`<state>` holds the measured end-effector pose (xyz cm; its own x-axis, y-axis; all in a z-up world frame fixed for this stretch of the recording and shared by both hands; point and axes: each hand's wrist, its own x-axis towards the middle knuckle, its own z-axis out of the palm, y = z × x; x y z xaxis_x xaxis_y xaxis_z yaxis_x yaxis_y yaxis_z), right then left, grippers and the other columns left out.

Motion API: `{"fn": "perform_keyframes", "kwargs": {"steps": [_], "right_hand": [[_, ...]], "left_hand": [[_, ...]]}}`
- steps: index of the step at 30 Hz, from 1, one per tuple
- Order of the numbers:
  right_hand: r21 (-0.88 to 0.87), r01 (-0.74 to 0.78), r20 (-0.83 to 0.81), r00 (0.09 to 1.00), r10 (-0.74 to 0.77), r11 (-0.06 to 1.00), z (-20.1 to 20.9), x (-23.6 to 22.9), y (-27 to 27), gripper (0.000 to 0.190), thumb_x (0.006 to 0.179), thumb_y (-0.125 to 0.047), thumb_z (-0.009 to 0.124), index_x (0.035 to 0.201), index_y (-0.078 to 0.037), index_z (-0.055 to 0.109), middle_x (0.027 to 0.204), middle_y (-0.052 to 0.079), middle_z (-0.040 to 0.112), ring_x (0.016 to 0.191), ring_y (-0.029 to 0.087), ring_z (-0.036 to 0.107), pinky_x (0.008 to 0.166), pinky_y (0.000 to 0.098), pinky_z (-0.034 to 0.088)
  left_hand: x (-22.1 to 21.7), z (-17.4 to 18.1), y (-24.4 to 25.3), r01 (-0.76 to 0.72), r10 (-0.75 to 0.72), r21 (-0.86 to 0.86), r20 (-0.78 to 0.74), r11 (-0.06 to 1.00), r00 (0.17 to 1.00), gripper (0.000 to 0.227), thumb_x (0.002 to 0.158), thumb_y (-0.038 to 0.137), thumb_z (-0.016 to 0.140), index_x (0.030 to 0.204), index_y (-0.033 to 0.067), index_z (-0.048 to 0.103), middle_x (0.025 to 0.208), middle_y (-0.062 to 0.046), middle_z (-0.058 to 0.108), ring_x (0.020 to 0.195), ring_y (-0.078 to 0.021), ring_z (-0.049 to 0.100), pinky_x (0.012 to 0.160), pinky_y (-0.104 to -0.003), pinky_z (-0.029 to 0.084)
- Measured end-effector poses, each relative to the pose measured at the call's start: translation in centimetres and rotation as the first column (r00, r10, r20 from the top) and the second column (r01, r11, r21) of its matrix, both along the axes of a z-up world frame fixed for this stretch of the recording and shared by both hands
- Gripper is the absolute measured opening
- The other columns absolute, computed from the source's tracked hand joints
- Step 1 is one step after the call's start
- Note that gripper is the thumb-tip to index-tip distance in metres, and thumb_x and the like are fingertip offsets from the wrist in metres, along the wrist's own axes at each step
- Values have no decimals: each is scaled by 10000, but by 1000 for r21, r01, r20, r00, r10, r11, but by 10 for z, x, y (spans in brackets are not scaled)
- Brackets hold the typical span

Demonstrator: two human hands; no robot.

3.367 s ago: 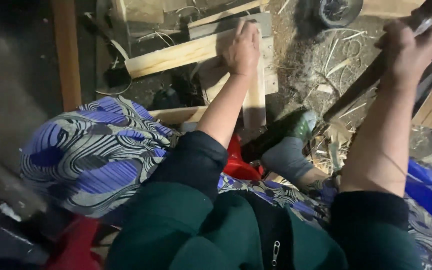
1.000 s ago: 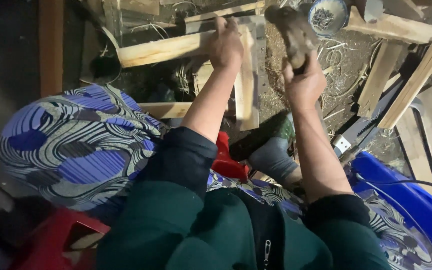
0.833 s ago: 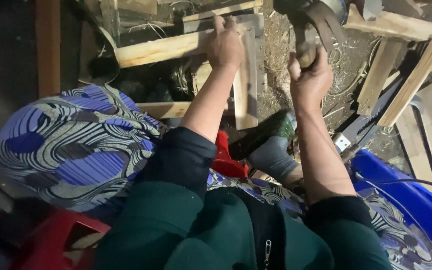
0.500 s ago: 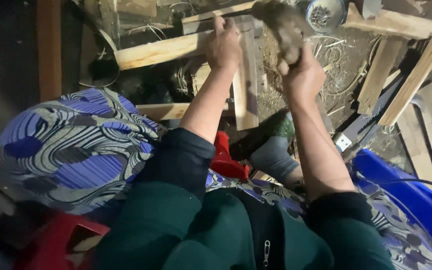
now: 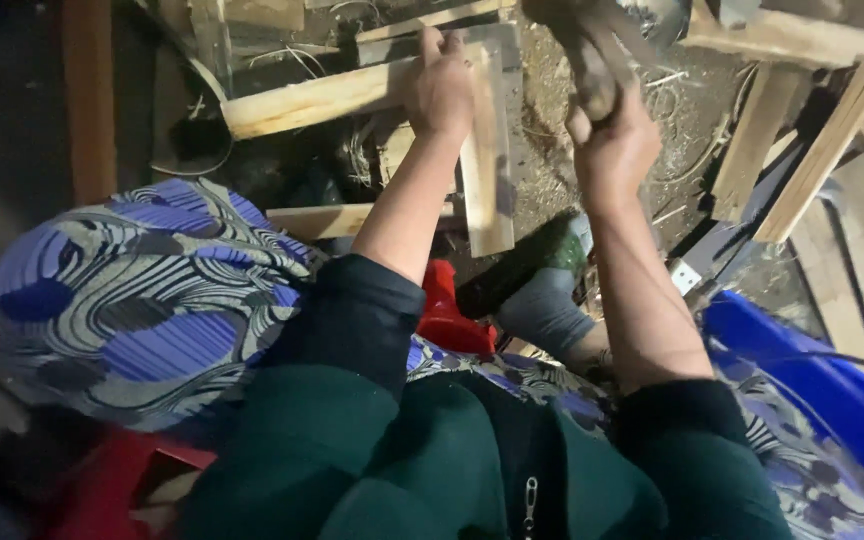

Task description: Assembling a wooden frame by aligning slats and nailing them together with a hammer.

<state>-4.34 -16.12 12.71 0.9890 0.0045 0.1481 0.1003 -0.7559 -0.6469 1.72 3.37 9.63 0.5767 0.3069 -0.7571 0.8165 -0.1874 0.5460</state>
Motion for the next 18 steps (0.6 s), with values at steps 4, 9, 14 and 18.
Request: {"fn": "perform_keyframes", "kwargs": {"steps": [4, 9, 14, 18], "right_hand": [[-105, 3, 180, 984, 16, 994, -26, -10, -13, 122, 922, -13, 720, 857, -108, 682, 833, 32, 728, 734, 144, 689, 599, 295, 571], [-587, 25, -112, 988, -111, 809, -90, -4, -19, 306, 950, -410, 743, 1069, -210, 544, 697, -9, 703, 485, 177, 642, 380, 363, 532], [-112, 33, 52, 998, -28, 993, 6, 4, 0, 141, 1036, -114, 712, 1114, -77, 600, 863, 16, 693, 694, 123, 628, 554, 261, 560], [-144, 29, 6, 1000, -28, 989, 2, 10, -6, 108, 1066, -142, 651, 1026, -120, 553, 836, -8, 669, 650, 84, 593, 494, 225, 543]], "left_hand": [[-5, -23, 1, 7, -5, -13, 148, 1000, 989, 560, 1017, 465, 225, 1472, 153, 320, 933, -90, 672, 391, -104, 426, 322, -276, 260], [2, -29, -5, -185, 215, -172, 177, 968, 960, 630, 1052, 348, 352, 1622, 210, 121, 1628, -224, 341, 408, -24, 424, 311, -179, 314], [-1, -1, 0, -11, 10, -21, -25, 1000, 1000, 677, 1008, 505, 275, 1629, 281, 125, 1273, -110, 740, 384, -54, 402, 298, -225, 297], [-4, -39, 0, 41, -44, 38, 99, 998, 994, 453, 1067, 379, 273, 1476, 202, 352, 1278, -155, 726, 370, -83, 473, 276, -271, 279]]}}
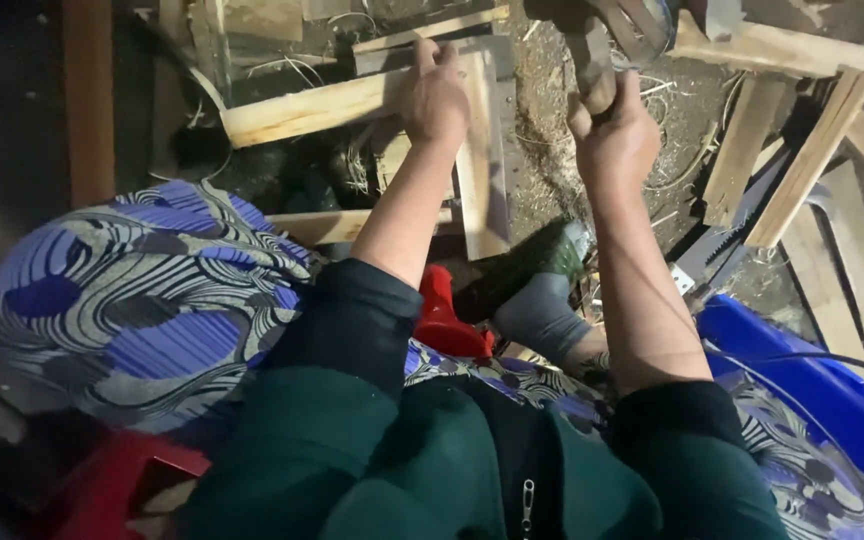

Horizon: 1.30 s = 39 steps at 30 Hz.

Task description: Assembling a wooden frame by aligning slats and nailing them together with a hammer.

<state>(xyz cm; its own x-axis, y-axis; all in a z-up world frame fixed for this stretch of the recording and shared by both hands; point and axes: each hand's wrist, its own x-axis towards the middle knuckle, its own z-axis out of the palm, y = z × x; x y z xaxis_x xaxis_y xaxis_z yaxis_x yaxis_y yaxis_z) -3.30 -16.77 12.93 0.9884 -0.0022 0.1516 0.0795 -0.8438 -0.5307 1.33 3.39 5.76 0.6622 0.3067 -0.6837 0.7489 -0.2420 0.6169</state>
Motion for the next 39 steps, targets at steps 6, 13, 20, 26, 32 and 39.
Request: {"fn": "perform_keyframes", "kwargs": {"steps": [6, 13, 20, 26, 32, 39], "right_hand": [[-261, 194, -218, 942, -254, 946, -75, -24, -15, 334, 938, -287, 784, 1164, -160, 573, 1028, 75, 750, 776, 183, 720, 581, 350, 613], [-155, 259, -402, 865, -300, 953, -73, -5, 15, 326, 942, -157, 708, 1220, -42, 581, 1157, 139, 592, 989, 238, 593, 811, 335, 562], [50, -535, -7, 844, 536, 844, -72, 91, 64, 150, 983, 41, 688, 1122, 58, 745, 972, 210, 719, 735, 291, 708, 636, 371, 657], [2, -630, -90, 773, 628, 777, -98, 104, 46, 155, 993, -57, 786, 854, -38, 719, 876, 86, 634, 600, 175, 626, 465, 292, 564], [-163, -577, -131, 817, 562, 800, -90, 90, 50, 94, 1012, -22, 706, 963, 31, 645, 904, 122, 617, 564, 237, 622, 406, 366, 591], [-364, -498, -21, 849, 527, 787, -106, 63, 42, 161, 1108, -130, 542, 974, -68, 479, 814, 46, 518, 606, 154, 501, 425, 247, 538]], "left_hand": [[-1, 18, 0, -58, 59, -9, 10, 998, 998, 550, 1030, 456, 315, 1514, 206, 392, 614, 18, 640, 401, -106, 466, 321, -273, 279], [1, 20, 1, -60, 61, -27, 48, 998, 997, 364, 1056, 391, 345, 1315, 176, 483, 600, 9, 587, 380, -113, 443, 287, -265, 259], [-1, -36, -9, 101, -155, 244, 212, 965, 965, 281, 1024, 376, 381, 1046, 157, 556, 1053, -44, 605, 638, -295, 657, 471, -451, 466], [-8, -60, -20, 215, -495, 666, 263, 714, 828, 169, 905, 209, 738, 991, 102, 640, 1191, -153, 522, 615, -304, 627, 334, -436, 508], [-5, -57, -21, 299, -494, 606, 181, 737, 850, 285, 920, 165, 658, 1198, 110, 684, 1215, -135, 526, 853, -356, 628, 499, -496, 596], [-5, -39, -15, 371, -521, 557, 135, 744, 843, 393, 910, 98, 669, 1294, 59, 590, 1250, -137, 466, 926, -374, 624, 576, -513, 629]]}}
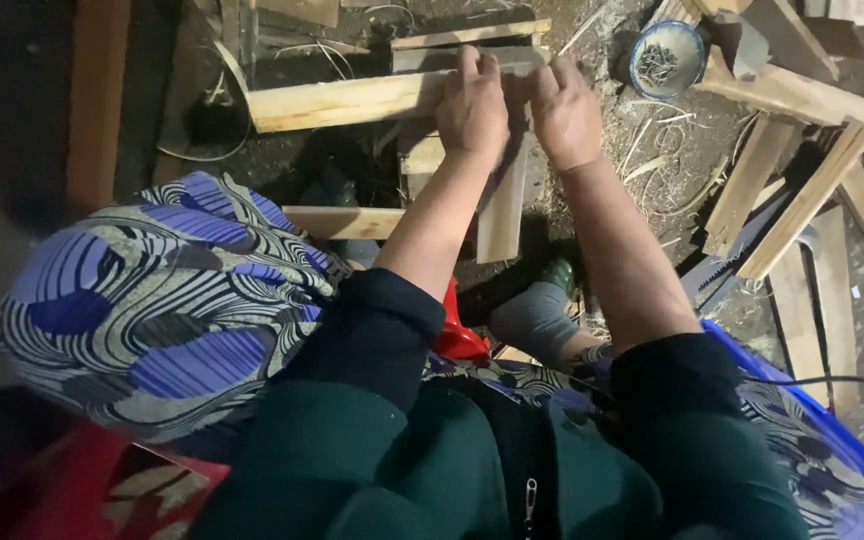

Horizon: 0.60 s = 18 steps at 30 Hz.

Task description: Assembling a wooden frame by aligning slats and nailing them together with a hammer.

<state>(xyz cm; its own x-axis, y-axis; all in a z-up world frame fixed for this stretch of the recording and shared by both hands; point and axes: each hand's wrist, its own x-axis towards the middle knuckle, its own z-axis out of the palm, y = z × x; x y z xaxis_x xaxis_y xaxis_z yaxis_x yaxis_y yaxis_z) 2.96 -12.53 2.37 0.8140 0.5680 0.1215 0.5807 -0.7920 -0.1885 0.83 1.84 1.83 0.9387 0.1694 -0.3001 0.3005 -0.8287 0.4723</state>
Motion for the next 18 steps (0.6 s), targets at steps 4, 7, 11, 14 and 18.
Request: {"fn": "perform_keyframes", "kwargs": {"steps": [4, 7, 11, 14, 18], "right_hand": [[83, 100, 14, 995, -101, 992, -13, -7, 0, 236, 944, -42, 716, 1005, -55, 489, 857, 74, 528, 629, 207, 507, 412, 328, 466], [85, 135, 17, 990, -137, 987, -14, -9, 2, 214, 940, -46, 697, 941, -61, 484, 827, 81, 539, 584, 225, 518, 379, 349, 455], [81, 110, 68, 991, -116, 991, -10, -4, 7, 165, 990, -31, 638, 911, -52, 494, 815, 96, 582, 561, 213, 567, 381, 338, 496], [80, 115, -29, 993, -113, 990, -9, -4, 4, 160, 965, -53, 650, 938, -33, 494, 835, 106, 571, 581, 244, 564, 396, 360, 488], [136, 53, 63, 996, -62, 989, -7, -1, 6, 41, 998, 0, 627, 994, -3, 586, 794, 87, 584, 541, 182, 564, 409, 308, 563]], "left_hand": [[1, -5, -1, -15, 15, 33, 18, 999, 1000, 300, 953, 126, 596, 1249, 75, 600, 1210, -146, 499, 894, -374, 617, 518, -497, 587], [-2, -7, 0, -21, 18, 48, 69, 999, 997, 241, 975, 148, 554, 1194, 88, 634, 1167, -140, 513, 843, -362, 622, 509, -482, 559], [9, 11, 4, -380, 360, -385, -128, 841, 924, 303, 1033, 348, 343, 1035, 120, 543, 942, -109, 630, 616, -296, 631, 478, -436, 472], [1, -10, -2, -88, -39, 338, 352, 937, 935, 417, 917, 158, 764, 1287, 117, 575, 1263, -76, 487, 889, -265, 629, 563, -359, 592], [7, 16, -4, -143, 210, -564, 56, 814, 976, 446, 974, 516, 300, 930, 140, 536, 827, -84, 605, 623, -229, 571, 477, -409, 382]]}}
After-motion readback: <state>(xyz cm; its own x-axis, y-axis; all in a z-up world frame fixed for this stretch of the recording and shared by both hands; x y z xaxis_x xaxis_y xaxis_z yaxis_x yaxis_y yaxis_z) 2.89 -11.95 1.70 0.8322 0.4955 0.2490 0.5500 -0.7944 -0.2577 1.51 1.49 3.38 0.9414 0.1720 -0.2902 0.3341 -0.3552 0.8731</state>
